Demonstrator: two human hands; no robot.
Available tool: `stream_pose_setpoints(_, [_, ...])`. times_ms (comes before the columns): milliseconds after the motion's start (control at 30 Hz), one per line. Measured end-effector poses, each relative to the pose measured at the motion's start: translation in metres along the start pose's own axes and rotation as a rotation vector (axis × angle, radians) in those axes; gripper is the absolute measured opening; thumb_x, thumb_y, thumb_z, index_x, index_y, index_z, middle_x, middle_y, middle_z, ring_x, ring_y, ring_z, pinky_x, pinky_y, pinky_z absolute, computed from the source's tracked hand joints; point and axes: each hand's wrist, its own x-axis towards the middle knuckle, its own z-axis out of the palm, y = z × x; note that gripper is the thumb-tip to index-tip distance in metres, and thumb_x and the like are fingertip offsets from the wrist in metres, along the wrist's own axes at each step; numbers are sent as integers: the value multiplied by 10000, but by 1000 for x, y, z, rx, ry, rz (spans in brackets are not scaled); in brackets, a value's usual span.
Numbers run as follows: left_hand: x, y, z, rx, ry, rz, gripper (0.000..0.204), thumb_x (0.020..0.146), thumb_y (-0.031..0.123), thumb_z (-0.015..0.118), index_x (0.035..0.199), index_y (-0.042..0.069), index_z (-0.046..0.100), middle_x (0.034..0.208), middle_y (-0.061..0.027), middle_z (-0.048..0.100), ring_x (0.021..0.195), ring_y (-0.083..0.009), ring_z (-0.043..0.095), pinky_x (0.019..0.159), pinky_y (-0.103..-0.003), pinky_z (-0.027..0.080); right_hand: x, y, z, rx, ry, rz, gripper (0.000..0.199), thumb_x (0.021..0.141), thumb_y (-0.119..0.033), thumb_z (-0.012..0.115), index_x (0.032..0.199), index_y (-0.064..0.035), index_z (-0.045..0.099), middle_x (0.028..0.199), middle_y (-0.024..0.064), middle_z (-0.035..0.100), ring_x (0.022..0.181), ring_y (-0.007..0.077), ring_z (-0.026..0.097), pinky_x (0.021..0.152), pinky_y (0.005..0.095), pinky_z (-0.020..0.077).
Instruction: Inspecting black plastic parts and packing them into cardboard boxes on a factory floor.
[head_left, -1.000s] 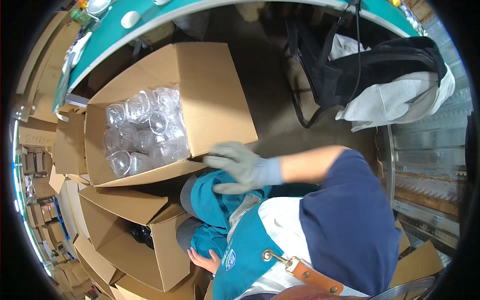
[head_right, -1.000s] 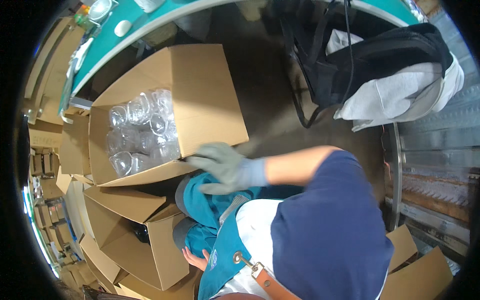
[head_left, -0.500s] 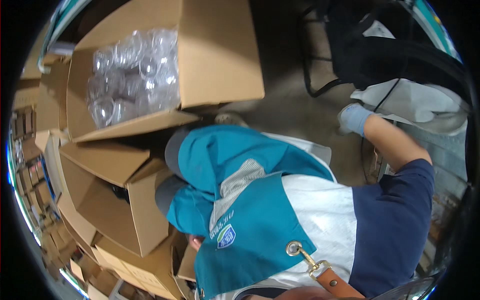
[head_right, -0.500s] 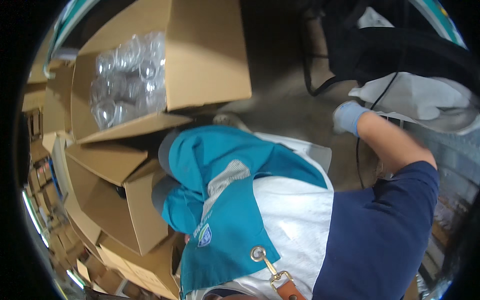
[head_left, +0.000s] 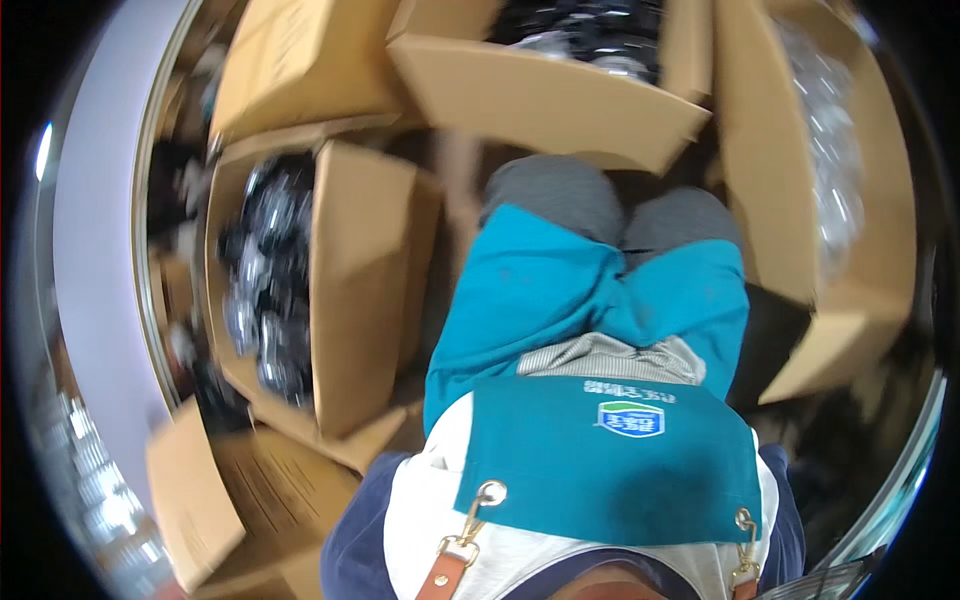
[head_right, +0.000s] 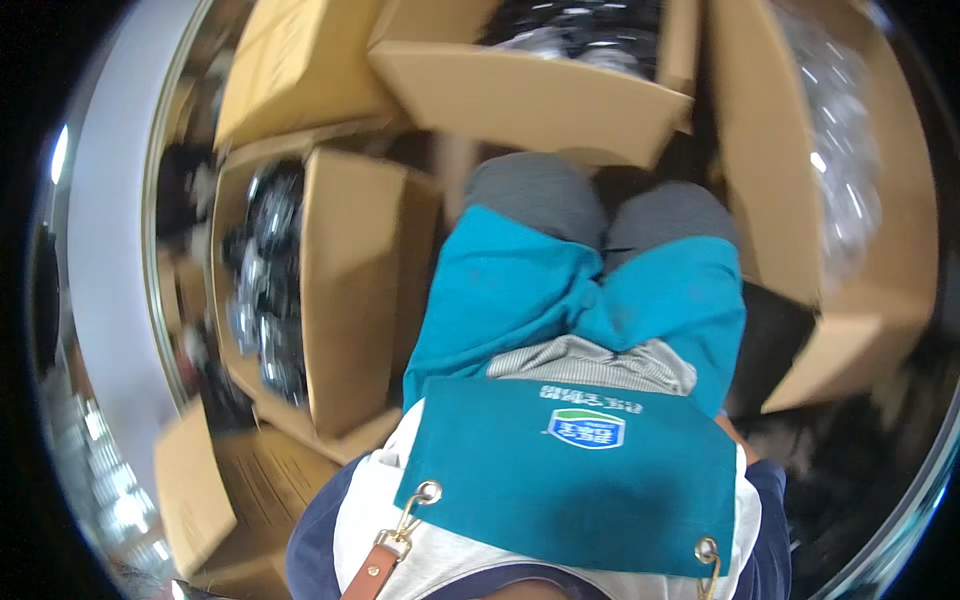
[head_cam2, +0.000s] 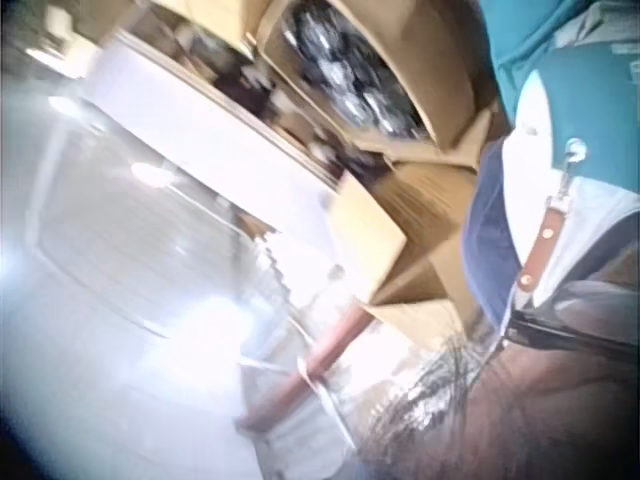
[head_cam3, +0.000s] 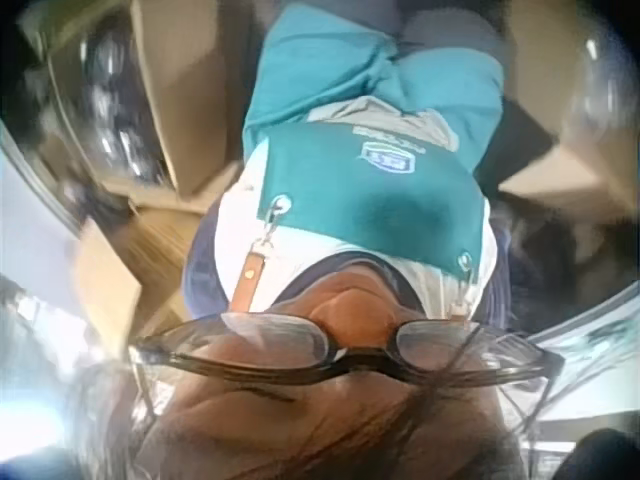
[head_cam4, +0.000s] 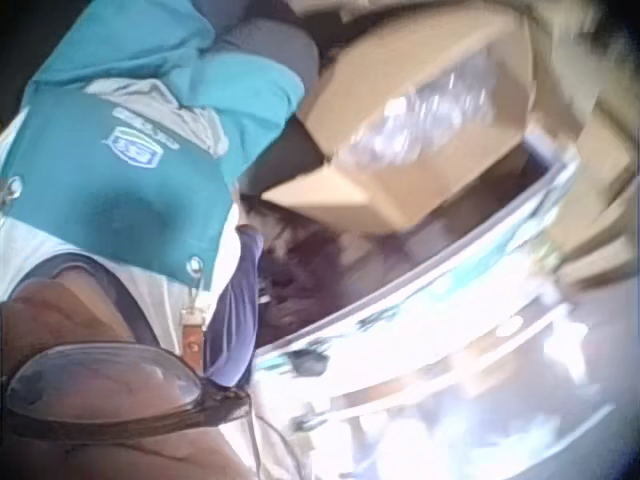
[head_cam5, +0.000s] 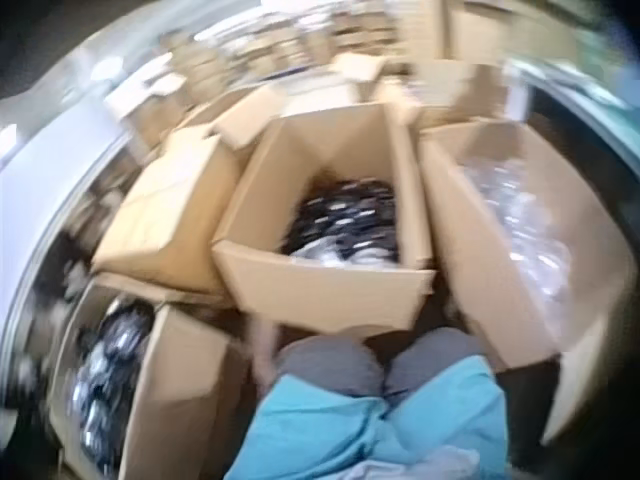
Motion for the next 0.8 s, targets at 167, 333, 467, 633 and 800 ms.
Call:
stream_pose_setpoints(167, [-173, 53, -36, 162, 259, -183, 533, 844, 189, 545, 1339, 16, 450, 1338, -224, 488, 1191, -316, 501, 996, -476, 408, 64, -37, -69, -71, 115, -191, 341, 974, -256, 451, 1201, -65, 618, 1139, 164, 643, 1040, 302, 625, 888, 398, 491])
stream_pose_setpoints(333, [-280, 105, -43, 257, 342, -331, 516, 846, 196, 554, 1321, 17, 463, 1334, -225, 492, 1195, -318, 500, 999, -481, 404, 74, -78, -93, -6, 212, -247, 354, 986, -265, 440, 1216, -48, 599, 1144, 167, 633, 1060, 298, 609, 915, 395, 474])
stream_pose_setpoints(467, [-290, 110, -56, 252, 272, -356, 502, 847, 202, 562, 1306, 18, 474, 1330, -225, 496, 1198, -319, 499, 1001, -485, 401, 44, -98, -105, 136, 356, -151, 366, 996, -273, 431, 1227, -34, 584, 1148, 169, 625, 1076, 294, 597, 936, 393, 459])
stream_pose_setpoints(633, [-200, 36, -37, 70, -93, -251, 486, 848, 209, 572, 1287, 19, 487, 1325, -226, 501, 1201, -321, 498, 1003, -490, 397, -15, -230, -176, 362, 681, 288, 382, 1008, -282, 420, 1241, -17, 565, 1153, 172, 615, 1097, 289, 582, 962, 390, 441])
stream_pose_setpoints(800, [-123, 24, -12, -14, -281, -98, 470, 849, 216, 582, 1268, 19, 501, 1321, -227, 505, 1205, -322, 497, 1005, -495, 393, -114, -107, -149, 592, 1040, 526, 399, 1020, -291, 409, 1256, 1, 546, 1158, 174, 605, 1117, 285, 567, 988, 387, 424])
